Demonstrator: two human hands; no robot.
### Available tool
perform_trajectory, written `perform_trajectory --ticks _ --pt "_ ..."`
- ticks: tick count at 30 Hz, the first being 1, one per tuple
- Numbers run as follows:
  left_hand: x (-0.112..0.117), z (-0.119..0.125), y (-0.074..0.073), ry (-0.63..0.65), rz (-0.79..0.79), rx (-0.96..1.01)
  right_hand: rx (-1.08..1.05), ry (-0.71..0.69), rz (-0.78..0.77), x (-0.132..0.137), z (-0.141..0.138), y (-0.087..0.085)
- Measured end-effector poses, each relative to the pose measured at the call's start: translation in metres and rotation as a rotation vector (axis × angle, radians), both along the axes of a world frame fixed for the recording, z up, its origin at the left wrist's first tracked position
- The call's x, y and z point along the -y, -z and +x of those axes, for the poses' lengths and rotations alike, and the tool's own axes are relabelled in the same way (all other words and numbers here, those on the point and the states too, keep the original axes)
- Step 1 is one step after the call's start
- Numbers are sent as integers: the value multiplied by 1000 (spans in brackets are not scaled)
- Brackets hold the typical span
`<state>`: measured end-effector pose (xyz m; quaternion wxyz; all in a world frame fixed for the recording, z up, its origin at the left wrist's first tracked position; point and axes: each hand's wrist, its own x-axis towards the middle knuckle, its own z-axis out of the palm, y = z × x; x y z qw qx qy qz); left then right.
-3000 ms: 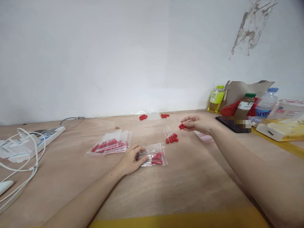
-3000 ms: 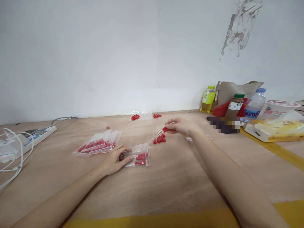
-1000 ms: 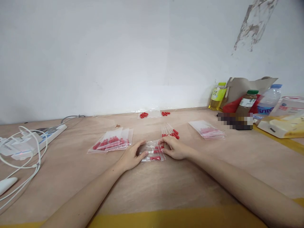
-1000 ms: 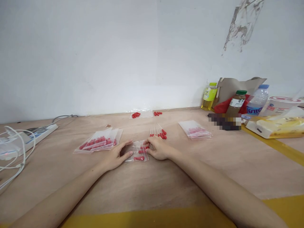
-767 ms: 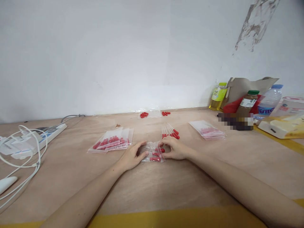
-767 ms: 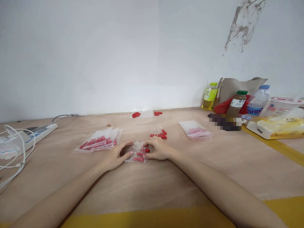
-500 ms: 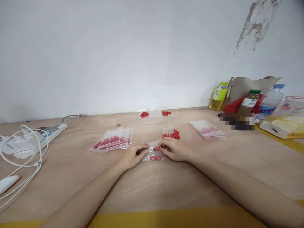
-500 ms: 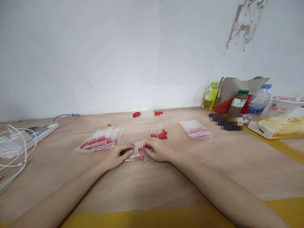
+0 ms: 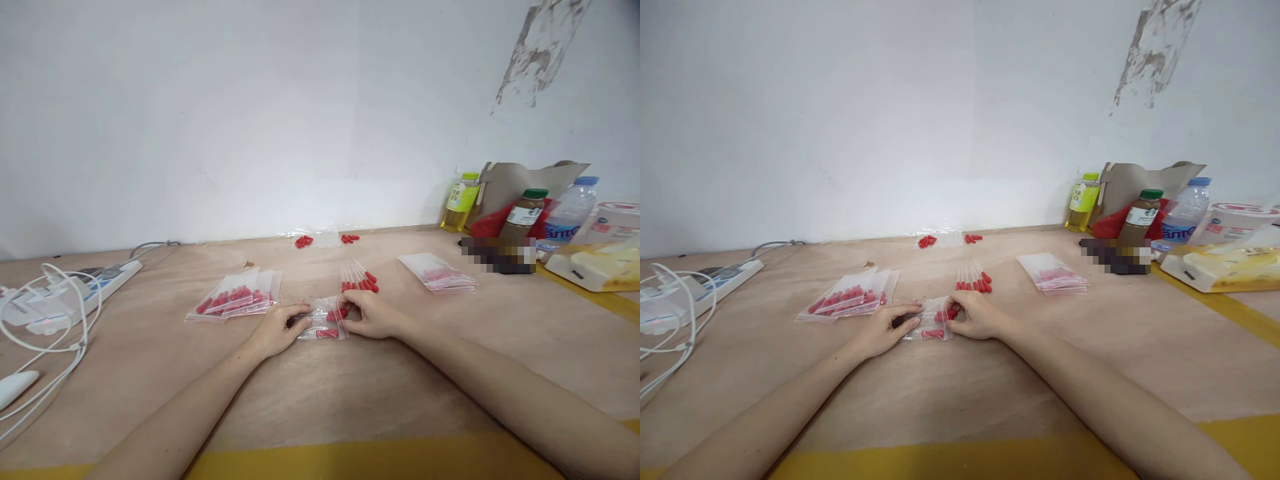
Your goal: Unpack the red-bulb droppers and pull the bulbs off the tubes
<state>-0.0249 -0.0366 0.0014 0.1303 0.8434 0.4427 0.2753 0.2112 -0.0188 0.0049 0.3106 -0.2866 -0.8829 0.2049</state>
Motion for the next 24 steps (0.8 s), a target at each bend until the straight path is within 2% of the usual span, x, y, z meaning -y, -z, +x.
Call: perform_trajectory --ticks 7,11,16,21,24 --pt "1 1 -2 -11 11 -13 67 -38 41 -4 6 -8" --pt "1 1 -2 -15 14 -16 105 -51 5 -11 17 -15" --pt "0 0 -1 -11 6 -6 118 -186 -53 -12 16 -11" --pt "0 0 -1 -9 10 -11 109 -148 -24 -11 10 -3" --pt "0 0 -1 -22 17 -17 146 -101 -7 -13 14 -10"
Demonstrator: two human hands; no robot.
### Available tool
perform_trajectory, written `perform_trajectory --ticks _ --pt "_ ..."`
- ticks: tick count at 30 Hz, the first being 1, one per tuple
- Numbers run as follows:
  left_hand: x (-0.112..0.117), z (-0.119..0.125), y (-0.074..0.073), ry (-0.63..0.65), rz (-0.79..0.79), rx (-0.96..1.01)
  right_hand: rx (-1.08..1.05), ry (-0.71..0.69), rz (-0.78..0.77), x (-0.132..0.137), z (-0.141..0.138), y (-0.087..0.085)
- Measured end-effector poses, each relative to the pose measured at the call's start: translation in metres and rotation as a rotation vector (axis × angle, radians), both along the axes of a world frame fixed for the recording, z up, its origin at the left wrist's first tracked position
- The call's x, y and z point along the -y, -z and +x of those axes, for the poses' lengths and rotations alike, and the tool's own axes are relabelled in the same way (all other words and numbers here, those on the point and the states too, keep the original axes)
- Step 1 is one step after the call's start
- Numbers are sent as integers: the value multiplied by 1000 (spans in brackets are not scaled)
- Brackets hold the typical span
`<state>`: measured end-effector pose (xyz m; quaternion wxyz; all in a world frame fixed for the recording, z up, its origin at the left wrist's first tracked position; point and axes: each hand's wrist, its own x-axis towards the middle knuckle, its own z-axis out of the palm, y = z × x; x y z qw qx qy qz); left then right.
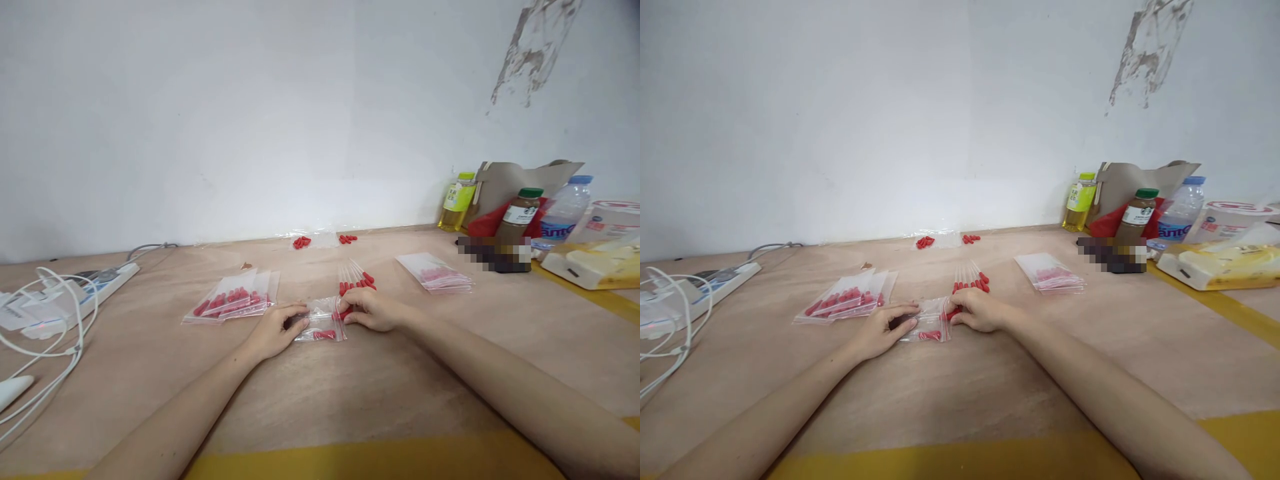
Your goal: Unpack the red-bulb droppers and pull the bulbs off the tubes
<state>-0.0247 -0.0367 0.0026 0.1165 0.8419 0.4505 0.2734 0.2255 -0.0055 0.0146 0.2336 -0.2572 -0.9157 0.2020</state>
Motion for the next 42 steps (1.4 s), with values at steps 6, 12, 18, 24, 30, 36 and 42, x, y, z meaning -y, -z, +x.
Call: perform_trajectory --ticks 6,12,18,24,30,36,42 --pt "1 -1 0 5 -11 -12 -72 48 -148 -17 43 -35" --pt "0 0 0 -7 -16 -13 -414 280 -316 -40 83 -44" --pt "0 -1 0 -15 -19 -26 -569 578 28 -49 59 -20" --pt "1 -1 -1 -22 -16 -28 -372 685 378 -35 23 8" --pt "1 0 -1 -18 -14 -34 -213 593 422 -27 10 24" --pt "1 1 -3 -14 -12 -33 -160 553 393 -27 5 27" --pt "2 1 -2 -13 -10 -30 -117 613 382 -24 3 23"
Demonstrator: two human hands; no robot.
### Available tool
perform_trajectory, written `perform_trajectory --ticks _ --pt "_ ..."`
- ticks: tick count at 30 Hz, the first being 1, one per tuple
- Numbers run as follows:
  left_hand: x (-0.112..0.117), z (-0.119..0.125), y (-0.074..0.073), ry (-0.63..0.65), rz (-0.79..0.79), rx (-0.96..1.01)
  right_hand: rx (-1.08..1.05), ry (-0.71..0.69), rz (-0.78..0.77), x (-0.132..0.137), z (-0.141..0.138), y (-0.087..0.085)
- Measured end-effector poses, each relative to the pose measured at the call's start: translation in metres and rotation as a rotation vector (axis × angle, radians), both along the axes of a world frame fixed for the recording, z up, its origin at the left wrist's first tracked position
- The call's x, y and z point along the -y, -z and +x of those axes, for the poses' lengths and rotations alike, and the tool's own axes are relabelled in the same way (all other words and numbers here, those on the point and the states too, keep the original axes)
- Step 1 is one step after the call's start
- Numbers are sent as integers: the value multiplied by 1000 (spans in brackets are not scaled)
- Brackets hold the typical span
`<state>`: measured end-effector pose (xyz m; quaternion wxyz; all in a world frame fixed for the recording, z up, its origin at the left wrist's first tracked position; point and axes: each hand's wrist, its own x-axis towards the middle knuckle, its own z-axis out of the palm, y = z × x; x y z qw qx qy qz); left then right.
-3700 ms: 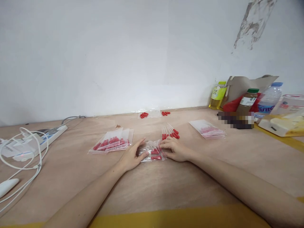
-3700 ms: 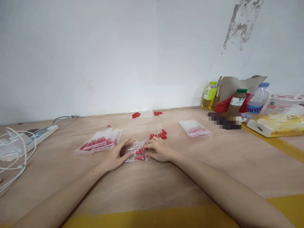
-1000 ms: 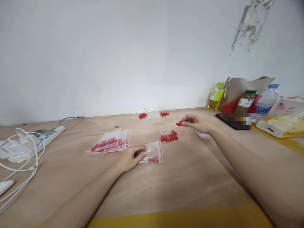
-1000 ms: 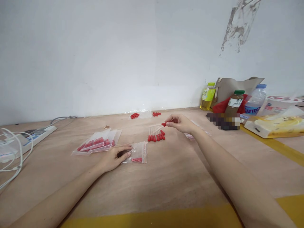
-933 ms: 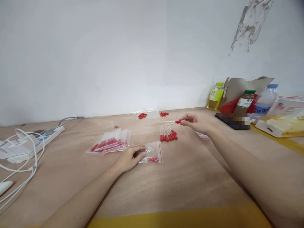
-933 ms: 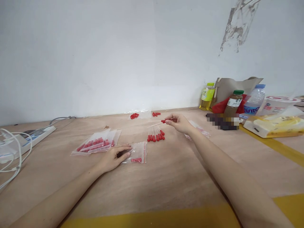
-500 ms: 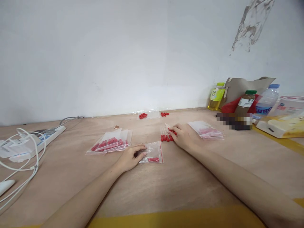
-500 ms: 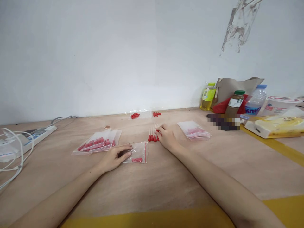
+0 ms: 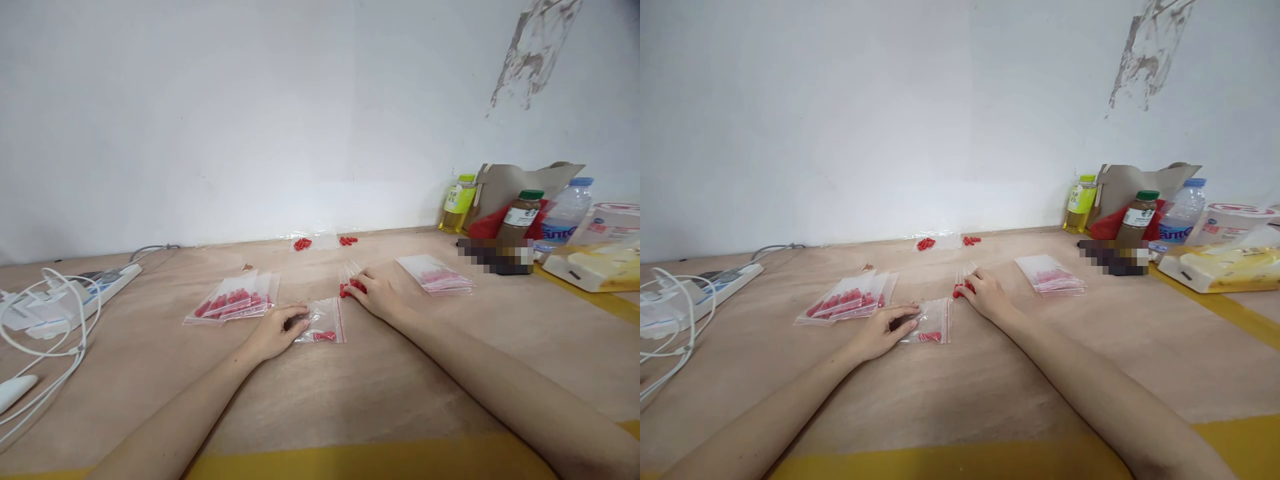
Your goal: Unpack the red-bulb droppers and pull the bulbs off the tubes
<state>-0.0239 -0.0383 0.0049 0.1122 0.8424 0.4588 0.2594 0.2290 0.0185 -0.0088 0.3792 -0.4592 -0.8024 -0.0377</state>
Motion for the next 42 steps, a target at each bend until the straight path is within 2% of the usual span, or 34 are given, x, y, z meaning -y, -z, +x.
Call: perform_trajectory --ticks 3,5,7,11,15,22,35,37,40,42 --pt "0 0 1 -8 -9 -5 -22 104 58 7 1 -6" --pt "0 -1 1 3 -17 -6 -45 112 76 14 2 -9" --pt "0 -3 0 23 -30 -13 -37 10 41 21 2 -12" --pt "5 -9 -6 82 -77 -79 59 -322 -95 32 -2 -13" --pt "9 -13 -11 158 -97 -161 115 -455 -178 36 -9 -10" --pt "9 -9 -5 119 -54 -138 -19 -437 -218 36 -18 -2" --pt "11 -6 -5 75 -38 -128 98 -603 -405 38 -16 -11" --pt "11 -6 -5 79 -37 -118 133 -599 -395 39 -16 -11" --pt "11 -7 -4 88 -37 -118 129 -552 -289 40 -17 -12" --pt "10 -7 -4 84 -39 -128 97 -621 -280 40 -17 -13"
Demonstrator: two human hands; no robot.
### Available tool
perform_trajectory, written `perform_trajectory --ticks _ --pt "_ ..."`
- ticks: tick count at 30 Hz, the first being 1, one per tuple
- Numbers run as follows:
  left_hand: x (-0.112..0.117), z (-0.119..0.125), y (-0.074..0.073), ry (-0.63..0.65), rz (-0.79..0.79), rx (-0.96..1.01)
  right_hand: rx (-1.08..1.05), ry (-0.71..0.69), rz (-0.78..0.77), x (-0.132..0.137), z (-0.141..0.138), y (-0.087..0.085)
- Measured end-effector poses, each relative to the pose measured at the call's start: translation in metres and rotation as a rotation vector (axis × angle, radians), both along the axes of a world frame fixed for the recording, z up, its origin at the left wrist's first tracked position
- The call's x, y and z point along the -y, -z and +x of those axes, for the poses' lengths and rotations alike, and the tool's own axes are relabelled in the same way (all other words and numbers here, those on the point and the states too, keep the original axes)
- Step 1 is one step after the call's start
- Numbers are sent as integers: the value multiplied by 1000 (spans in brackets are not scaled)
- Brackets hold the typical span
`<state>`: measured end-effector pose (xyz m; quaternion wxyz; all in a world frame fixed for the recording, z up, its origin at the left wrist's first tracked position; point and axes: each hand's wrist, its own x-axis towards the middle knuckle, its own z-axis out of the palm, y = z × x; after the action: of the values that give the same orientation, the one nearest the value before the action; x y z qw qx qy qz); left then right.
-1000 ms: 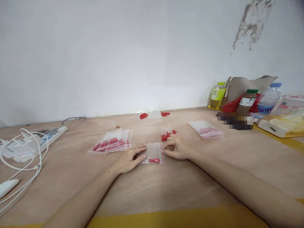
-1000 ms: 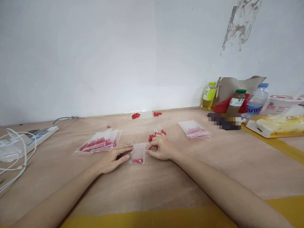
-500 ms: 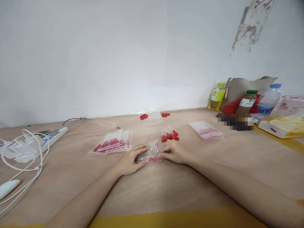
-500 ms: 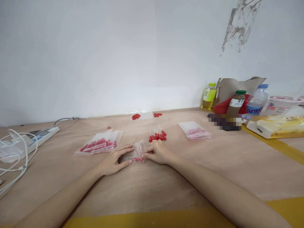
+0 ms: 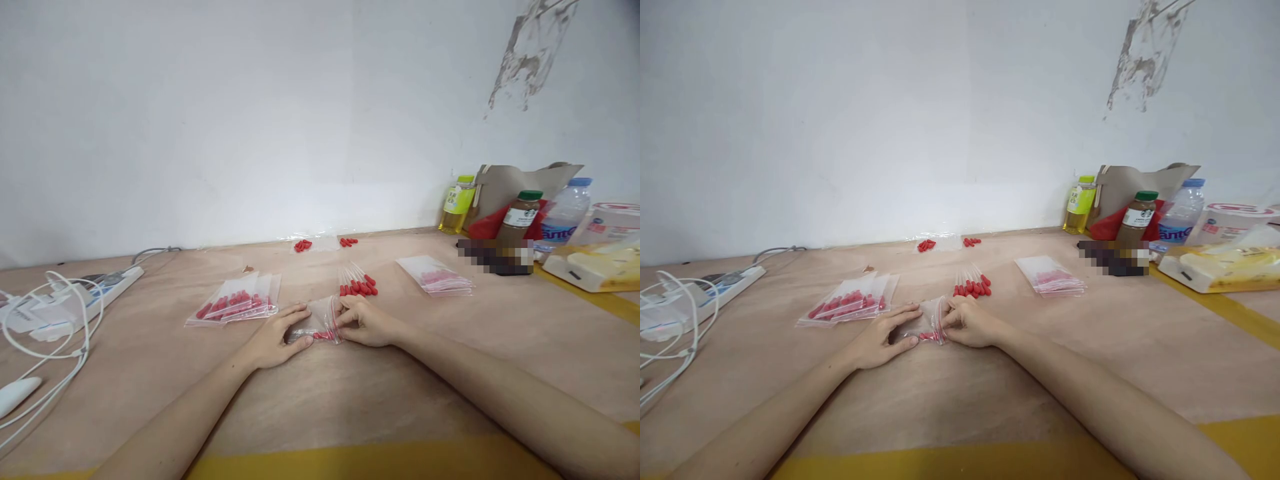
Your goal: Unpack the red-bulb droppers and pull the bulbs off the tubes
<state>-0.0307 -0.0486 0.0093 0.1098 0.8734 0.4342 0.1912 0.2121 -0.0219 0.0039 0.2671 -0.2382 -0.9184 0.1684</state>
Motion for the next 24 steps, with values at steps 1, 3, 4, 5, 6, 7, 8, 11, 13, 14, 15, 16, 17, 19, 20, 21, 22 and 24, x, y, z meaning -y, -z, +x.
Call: perform_trajectory --ticks 1,3,4,5,6,7,8,11,13,14,15,16,17,19,20,21,22,24 --pt "0 0 0 -5 1 -5 -16 -53 -39 0 0 0" --pt "0 2 0 -21 10 -9 -33 -128 -146 -1 0 -1" --pt "0 2 1 -28 16 -9 -36 -132 -189 -1 -1 -1" --pt "0 3 1 -35 22 -7 -39 -121 -214 -1 -1 -1" --pt "0 3 2 -40 26 -5 -43 -104 -221 -1 -2 -1" --pt "0 4 3 -45 28 -4 -49 -85 -215 -2 -3 0" --pt "-1 4 3 -48 29 -2 -53 -66 -203 -2 -5 0" --pt "-1 4 5 -43 34 8 -40 -26 -174 -2 -10 1" --pt "-2 4 5 -33 35 10 -10 0 -142 -1 -13 1" --pt "-2 4 5 -31 32 7 4 18 -110 0 -15 1" --pt "-2 4 5 -32 27 0 14 44 -71 1 -16 1" --pt "-2 4 5 -36 20 -9 17 77 -32 2 -16 1" --pt "-2 4 4 -42 14 -17 15 110 -4 2 -16 0" --pt "0 3 3 -50 3 -26 -11 148 -22 0 -13 -5" --pt "0 3 2 -50 0 -26 -38 154 -72 -2 -9 -9" --pt "1 2 1 -47 -1 -21 -74 153 -143 -7 -3 -14" --pt "2 2 1 -44 0 -15 -121 154 -224 -12 5 -20" --pt "3 1 0 -33 -6 -15 -235 184 -392 -27 26 -31"
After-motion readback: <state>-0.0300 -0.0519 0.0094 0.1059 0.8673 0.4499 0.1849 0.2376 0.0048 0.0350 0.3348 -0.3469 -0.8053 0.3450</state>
